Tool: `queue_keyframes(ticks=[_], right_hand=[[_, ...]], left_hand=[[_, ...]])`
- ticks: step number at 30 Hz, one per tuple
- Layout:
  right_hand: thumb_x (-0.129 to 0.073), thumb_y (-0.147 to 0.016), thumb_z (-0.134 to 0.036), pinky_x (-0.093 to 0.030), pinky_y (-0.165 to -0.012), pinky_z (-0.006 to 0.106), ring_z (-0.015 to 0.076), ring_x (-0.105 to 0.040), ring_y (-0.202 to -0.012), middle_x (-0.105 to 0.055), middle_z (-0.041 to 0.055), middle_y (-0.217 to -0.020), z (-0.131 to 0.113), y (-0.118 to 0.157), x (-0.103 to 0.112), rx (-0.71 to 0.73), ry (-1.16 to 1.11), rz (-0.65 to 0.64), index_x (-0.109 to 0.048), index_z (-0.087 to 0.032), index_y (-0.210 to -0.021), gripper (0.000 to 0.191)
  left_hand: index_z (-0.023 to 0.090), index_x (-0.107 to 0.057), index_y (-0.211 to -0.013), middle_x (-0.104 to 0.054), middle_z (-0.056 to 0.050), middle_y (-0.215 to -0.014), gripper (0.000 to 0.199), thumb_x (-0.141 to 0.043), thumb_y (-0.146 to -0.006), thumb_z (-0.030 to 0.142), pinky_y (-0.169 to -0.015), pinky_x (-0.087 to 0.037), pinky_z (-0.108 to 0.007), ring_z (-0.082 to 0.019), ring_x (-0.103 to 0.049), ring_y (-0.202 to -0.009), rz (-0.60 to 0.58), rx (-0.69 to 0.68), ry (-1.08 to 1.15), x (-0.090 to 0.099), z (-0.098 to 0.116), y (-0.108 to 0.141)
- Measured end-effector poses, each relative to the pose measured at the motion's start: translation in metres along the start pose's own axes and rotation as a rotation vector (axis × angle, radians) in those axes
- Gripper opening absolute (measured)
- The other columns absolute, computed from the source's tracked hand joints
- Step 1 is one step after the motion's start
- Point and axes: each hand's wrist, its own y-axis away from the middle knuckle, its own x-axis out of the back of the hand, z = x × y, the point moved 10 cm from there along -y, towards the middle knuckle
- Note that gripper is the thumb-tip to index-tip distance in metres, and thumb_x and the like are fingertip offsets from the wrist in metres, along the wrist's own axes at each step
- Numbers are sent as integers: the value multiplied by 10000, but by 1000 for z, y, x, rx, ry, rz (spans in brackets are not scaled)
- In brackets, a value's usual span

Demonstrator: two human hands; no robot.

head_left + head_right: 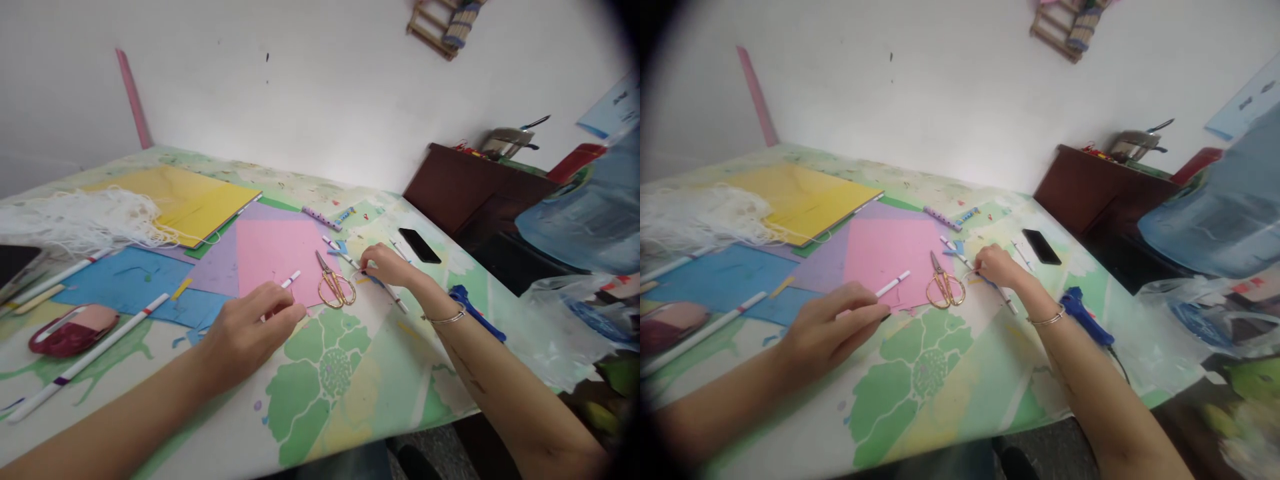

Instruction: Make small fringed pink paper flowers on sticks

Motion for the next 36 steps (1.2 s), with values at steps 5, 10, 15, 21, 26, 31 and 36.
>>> queue_keyframes(ticks=[5,10,15,21,26,31,36], right_hand=[[-513,-794,-166,-392,-751,318,218,-545,-869,-646,89,-843,-3,11,33,-15,54,54,-625,-157,-806,113],[-482,-790,-154,-373,-696,304,180,-532,-718,-611,72,-749,-20,22,86,-13,213,186,-571,-161,-768,92],[-472,-792,-148,-365,-692,302,166,-525,-691,-599,50,-695,-51,26,118,71,312,257,-543,-166,-732,95],[-475,-821,-136,-394,-729,299,159,-552,-765,-627,27,-752,-120,35,139,292,79,439,-573,-178,-802,108],[-506,-833,-133,-425,-702,271,136,-562,-742,-623,16,-729,-169,46,139,357,-224,632,-588,-171,-805,94],[-545,-819,-117,-454,-702,246,115,-589,-763,-640,-7,-777,-170,48,120,303,-546,665,-605,-197,-840,102],[-596,-789,-126,-469,-692,252,116,-607,-736,-654,-13,-768,-155,45,102,250,-721,619,-624,-200,-826,88]], left_hand=[[152,-574,-912,-575,-51,-811,142,-496,-840,59,-588,-452,-229,-121,-550,-703,24,37,6,3,-4,-1],[167,-580,-903,-588,-46,-827,138,-483,-852,82,-602,-471,-223,-119,-568,-720,20,78,2,2,-8,-1],[162,-582,-904,-576,-45,-849,153,-490,-844,56,-650,-485,-231,-120,-566,-761,34,111,43,3,-11,-2],[169,-578,-898,-548,-68,-943,170,-496,-834,34,-784,-503,-302,-149,-552,-903,92,213,157,9,-19,-4],[200,-596,-876,-467,-85,-1166,144,-508,-844,91,-968,-436,-448,-210,-448,-1160,199,377,208,18,-35,2],[185,-588,-882,-486,-96,-1152,97,-528,-847,118,-967,-442,-445,-213,-479,-1145,295,477,391,20,-50,7],[169,-564,-860,-536,-55,-942,68,-505,-863,136,-670,-520,-261,-136,-585,-812,263,615,702,5,-57,8]])
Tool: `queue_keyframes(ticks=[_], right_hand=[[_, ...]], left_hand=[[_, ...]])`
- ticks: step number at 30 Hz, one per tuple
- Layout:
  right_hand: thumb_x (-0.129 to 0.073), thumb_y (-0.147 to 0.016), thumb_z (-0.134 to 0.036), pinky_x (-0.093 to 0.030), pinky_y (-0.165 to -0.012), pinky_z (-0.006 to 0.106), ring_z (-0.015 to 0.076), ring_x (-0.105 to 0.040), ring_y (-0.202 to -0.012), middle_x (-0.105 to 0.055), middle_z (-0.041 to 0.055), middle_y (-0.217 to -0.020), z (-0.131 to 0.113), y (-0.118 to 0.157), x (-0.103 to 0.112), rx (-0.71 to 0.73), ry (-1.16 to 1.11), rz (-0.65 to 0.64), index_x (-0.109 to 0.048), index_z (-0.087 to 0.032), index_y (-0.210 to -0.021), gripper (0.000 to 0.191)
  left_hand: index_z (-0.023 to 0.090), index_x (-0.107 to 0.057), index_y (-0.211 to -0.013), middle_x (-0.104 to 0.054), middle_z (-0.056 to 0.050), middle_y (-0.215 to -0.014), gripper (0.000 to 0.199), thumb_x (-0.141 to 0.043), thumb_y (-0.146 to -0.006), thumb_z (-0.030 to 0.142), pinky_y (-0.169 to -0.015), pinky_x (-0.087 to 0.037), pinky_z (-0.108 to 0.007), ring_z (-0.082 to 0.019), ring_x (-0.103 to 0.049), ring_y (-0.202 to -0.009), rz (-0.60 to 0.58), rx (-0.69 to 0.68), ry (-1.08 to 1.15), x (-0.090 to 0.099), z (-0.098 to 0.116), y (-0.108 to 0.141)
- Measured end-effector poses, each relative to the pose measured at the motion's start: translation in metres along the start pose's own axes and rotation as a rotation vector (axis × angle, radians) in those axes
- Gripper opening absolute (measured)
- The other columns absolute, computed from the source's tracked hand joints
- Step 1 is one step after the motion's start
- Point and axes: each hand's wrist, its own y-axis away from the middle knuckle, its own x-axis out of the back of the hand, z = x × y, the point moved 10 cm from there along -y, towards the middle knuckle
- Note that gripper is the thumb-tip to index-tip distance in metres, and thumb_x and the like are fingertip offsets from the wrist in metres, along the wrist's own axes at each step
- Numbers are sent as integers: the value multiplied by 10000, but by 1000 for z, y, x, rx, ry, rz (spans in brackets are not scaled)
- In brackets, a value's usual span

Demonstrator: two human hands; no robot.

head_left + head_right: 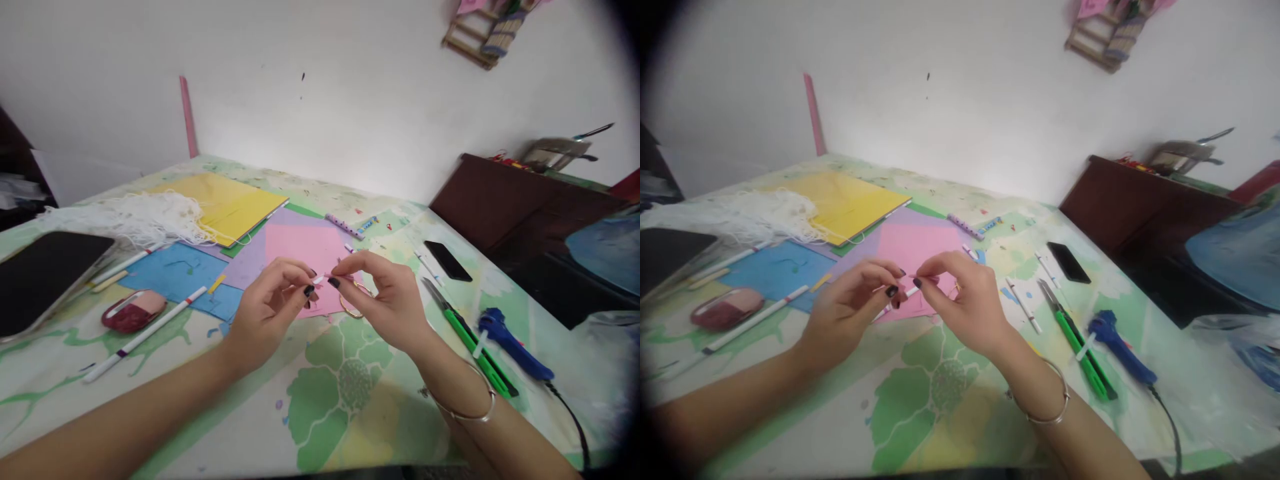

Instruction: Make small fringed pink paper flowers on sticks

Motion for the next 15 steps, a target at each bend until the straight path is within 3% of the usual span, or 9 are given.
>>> queue_keyframes(ticks=[2,7,15], right_hand=[[-607,-781,-130,-474,-691,259,119,-609,-735,-657,-7,-769,8,3,0,-42,-68,10,-628,-195,-817,78],[-607,-776,-134,-469,-678,279,122,-596,-718,-644,-4,-756,23,10,-6,-126,-165,9,-626,-192,-801,66],[-602,-770,-114,-450,-649,275,110,-562,-673,-611,-12,-730,35,16,-11,-200,-204,55,-613,-183,-792,73]], left_hand=[[174,-553,-852,-539,-19,-839,64,-500,-870,143,-598,-478,-222,-96,-557,-675,-18,89,31,-3,-7,1],[175,-559,-845,-526,10,-737,51,-517,-870,189,-539,-401,-198,-78,-473,-602,-5,235,22,-1,-19,3],[180,-562,-836,-545,8,-786,58,-549,-858,232,-634,-392,-202,-94,-484,-715,-33,342,126,-4,-34,6]])
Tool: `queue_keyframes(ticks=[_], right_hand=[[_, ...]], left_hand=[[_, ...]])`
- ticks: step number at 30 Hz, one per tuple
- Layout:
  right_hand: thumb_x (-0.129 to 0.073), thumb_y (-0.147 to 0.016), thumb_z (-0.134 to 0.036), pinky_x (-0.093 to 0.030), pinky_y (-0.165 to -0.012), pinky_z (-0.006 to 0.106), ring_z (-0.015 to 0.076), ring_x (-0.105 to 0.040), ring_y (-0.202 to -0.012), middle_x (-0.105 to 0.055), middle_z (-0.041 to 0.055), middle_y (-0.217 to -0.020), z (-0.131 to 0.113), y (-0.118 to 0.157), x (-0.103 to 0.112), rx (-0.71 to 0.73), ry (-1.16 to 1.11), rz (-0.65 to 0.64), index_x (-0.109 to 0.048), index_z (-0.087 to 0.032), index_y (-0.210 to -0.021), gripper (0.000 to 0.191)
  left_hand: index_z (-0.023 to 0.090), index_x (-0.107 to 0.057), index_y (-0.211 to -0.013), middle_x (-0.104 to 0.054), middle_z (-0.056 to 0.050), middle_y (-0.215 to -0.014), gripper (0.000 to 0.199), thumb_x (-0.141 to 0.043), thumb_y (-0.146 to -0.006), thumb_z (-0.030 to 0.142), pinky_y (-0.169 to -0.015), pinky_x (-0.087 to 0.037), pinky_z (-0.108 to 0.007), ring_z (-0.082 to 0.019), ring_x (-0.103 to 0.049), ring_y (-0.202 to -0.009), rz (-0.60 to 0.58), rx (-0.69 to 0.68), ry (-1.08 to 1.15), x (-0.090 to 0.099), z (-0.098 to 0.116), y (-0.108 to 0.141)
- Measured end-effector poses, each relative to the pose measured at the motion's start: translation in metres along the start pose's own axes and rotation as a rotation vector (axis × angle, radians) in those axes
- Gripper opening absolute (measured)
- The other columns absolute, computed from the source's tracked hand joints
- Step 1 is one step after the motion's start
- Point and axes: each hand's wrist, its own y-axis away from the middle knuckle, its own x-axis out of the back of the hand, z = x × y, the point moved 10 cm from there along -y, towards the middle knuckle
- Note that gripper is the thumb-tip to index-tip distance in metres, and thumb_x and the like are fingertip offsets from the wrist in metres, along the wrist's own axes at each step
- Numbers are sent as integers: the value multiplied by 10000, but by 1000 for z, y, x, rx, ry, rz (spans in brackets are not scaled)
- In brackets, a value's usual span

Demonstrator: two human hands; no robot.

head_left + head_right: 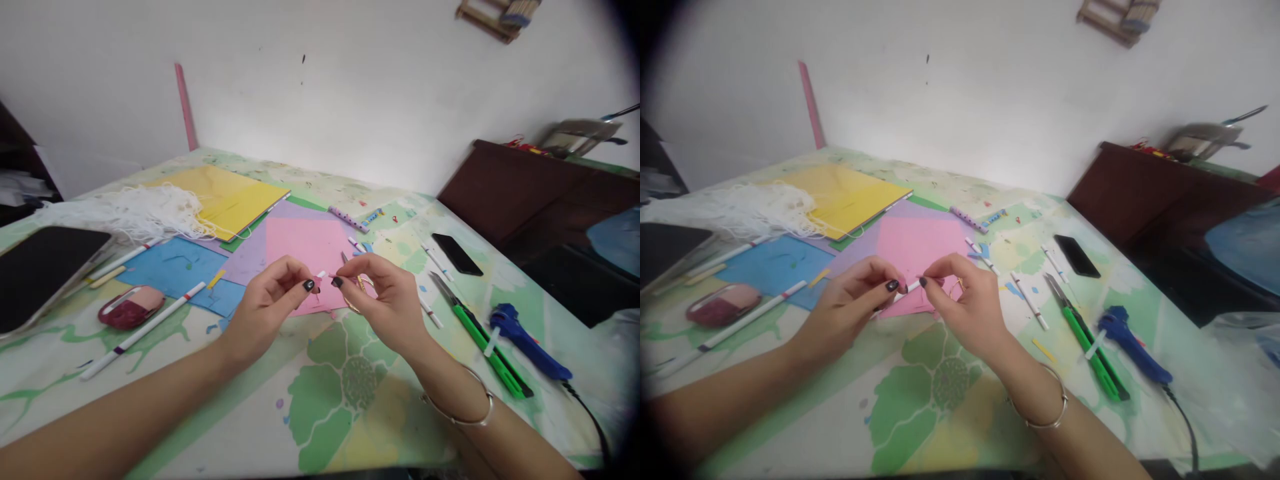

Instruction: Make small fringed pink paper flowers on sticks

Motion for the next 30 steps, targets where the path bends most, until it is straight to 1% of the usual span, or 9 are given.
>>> queue_keyframes(ticks=[4,8,13,17,22,30], right_hand=[[-608,-765,-114,-448,-650,276,112,-558,-673,-611,-10,-726,-1,2,1,9,0,30,-616,-180,-796,73],[-607,-763,-103,-450,-658,275,117,-559,-689,-618,-4,-739,-3,5,0,19,11,49,-619,-177,-793,81],[-598,-772,-107,-457,-672,279,128,-580,-720,-630,2,-756,-7,9,-1,38,35,90,-615,-181,-803,82],[-597,-769,-100,-461,-668,280,126,-581,-706,-626,1,-745,-11,12,-4,54,38,97,-606,-181,-797,86],[-591,-772,-92,-466,-668,283,124,-579,-702,-620,5,-753,-12,13,-5,66,1,91,-602,-173,-806,88],[-585,-786,-103,-466,-673,298,133,-580,-722,-614,8,-767,-15,15,-7,90,11,74,-594,-180,-822,85]], left_hand=[[179,-562,-832,-548,2,-786,70,-570,-842,247,-671,-405,-222,-114,-503,-756,0,5,-21,0,0,0],[177,-553,-807,-549,-1,-795,59,-562,-837,227,-678,-407,-228,-120,-509,-776,59,-2,-62,4,1,0],[174,-526,-739,-539,3,-824,87,-576,-811,181,-696,-413,-219,-109,-502,-780,123,-10,-35,9,-1,-1],[172,-540,-748,-547,-1,-818,66,-575,-803,163,-701,-417,-222,-112,-508,-782,163,-21,-33,13,0,-1],[173,-541,-736,-545,-2,-816,70,-574,-792,148,-694,-419,-225,-114,-509,-779,170,-40,-31,13,1,-1],[167,-533,-710,-528,-2,-804,85,-584,-775,145,-686,-411,-238,-118,-499,-762,165,-26,-16,11,0,-1]])
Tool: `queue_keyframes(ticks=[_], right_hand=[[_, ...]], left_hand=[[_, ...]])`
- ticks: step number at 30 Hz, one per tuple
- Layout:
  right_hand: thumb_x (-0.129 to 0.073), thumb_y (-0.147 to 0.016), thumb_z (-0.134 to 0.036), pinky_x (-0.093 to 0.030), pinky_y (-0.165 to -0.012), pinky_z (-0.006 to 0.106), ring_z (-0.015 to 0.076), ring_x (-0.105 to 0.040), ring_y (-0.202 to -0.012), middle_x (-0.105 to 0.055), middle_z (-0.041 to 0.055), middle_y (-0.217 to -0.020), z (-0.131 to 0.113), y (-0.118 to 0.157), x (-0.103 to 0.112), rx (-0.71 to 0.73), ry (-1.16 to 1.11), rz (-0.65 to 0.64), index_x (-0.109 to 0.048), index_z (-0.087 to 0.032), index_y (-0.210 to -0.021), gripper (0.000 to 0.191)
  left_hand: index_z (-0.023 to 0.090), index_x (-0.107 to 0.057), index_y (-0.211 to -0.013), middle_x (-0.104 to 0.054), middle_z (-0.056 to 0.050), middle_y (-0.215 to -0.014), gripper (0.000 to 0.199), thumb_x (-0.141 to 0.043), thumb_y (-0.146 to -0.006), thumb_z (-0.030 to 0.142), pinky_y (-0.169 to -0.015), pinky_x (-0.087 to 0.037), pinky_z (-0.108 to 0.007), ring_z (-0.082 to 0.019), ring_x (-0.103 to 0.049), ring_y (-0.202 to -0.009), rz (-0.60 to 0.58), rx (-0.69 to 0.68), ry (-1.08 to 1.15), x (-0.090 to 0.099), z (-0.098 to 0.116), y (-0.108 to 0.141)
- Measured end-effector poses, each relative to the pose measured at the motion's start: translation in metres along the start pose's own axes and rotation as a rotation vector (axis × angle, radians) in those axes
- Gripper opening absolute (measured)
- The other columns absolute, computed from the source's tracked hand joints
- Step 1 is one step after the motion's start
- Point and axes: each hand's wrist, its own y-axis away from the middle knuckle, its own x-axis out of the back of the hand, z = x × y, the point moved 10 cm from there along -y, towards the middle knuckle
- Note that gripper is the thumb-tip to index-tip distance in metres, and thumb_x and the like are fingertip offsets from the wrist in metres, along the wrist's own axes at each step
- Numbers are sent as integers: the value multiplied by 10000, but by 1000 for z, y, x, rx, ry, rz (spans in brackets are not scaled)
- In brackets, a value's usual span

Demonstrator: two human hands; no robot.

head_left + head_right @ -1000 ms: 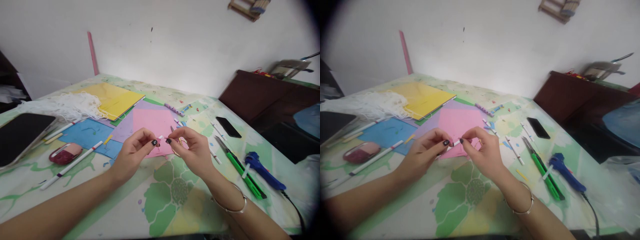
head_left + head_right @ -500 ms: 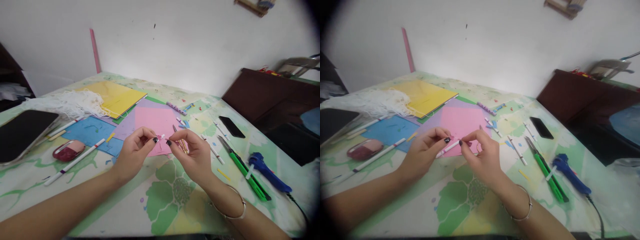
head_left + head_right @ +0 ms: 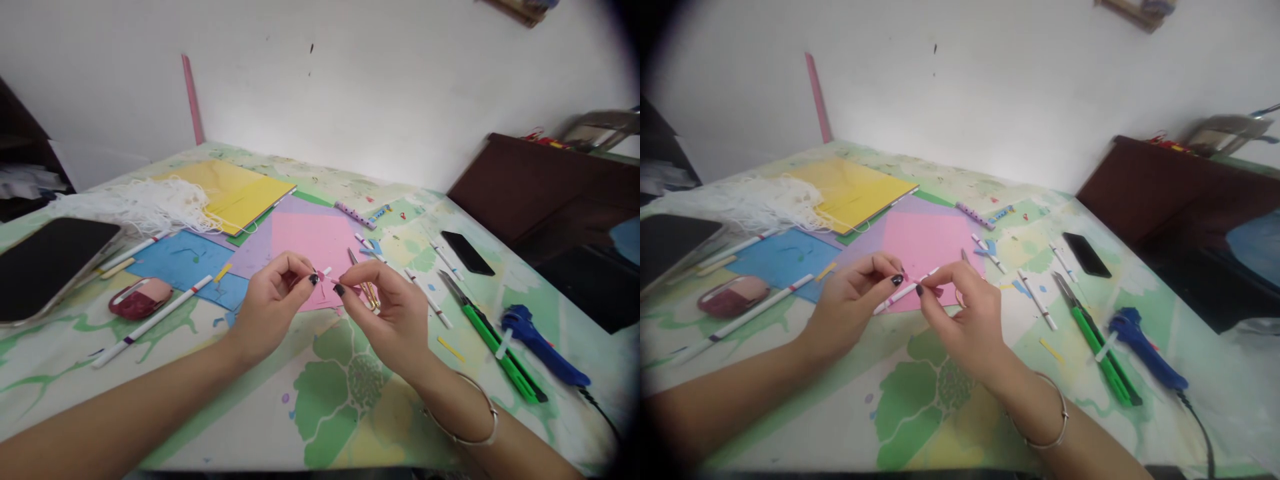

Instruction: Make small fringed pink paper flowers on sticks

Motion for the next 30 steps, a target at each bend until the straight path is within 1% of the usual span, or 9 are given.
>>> queue_keyframes(ticks=[8,12,17,24,27,30], right_hand=[[-575,-792,-107,-454,-662,313,137,-564,-707,-604,8,-765,-4,1,-4,19,19,-34,-581,-203,-825,101],[-580,-791,-106,-457,-666,311,139,-570,-717,-611,14,-775,-3,1,-2,12,6,-22,-588,-194,-824,95],[-594,-784,-112,-469,-691,312,149,-584,-752,-622,20,-782,6,1,2,-48,-57,10,-606,-188,-831,89],[-606,-783,-137,-469,-691,318,158,-586,-753,-631,24,-771,13,0,5,-99,-93,25,-616,-189,-816,62],[-612,-780,-140,-462,-689,319,158,-581,-747,-625,25,-764,15,0,6,-113,-106,31,-617,-185,-811,54],[-613,-775,-135,-456,-686,318,154,-572,-736,-618,22,-760,19,-1,8,-139,-122,38,-620,-187,-808,61]], left_hand=[[171,-526,-692,-525,-4,-797,97,-602,-753,160,-678,-416,-242,-125,-502,-747,25,-5,6,1,-1,0],[165,-542,-694,-527,-9,-794,92,-603,-760,145,-702,-420,-246,-127,-507,-762,9,-24,9,0,2,1],[155,-582,-713,-548,-26,-825,59,-618,-758,146,-740,-430,-260,-141,-529,-805,-17,-22,10,-2,3,2],[158,-603,-745,-570,-34,-835,25,-610,-767,148,-748,-438,-260,-149,-547,-818,-53,-33,14,-4,6,2],[161,-605,-747,-573,-41,-842,37,-591,-780,153,-760,-432,-273,-161,-548,-830,-68,-46,0,-4,8,3],[163,-594,-712,-571,-43,-837,85,-578,-795,176,-755,-423,-282,-166,-542,-823,-56,-53,-38,-2,9,2]])
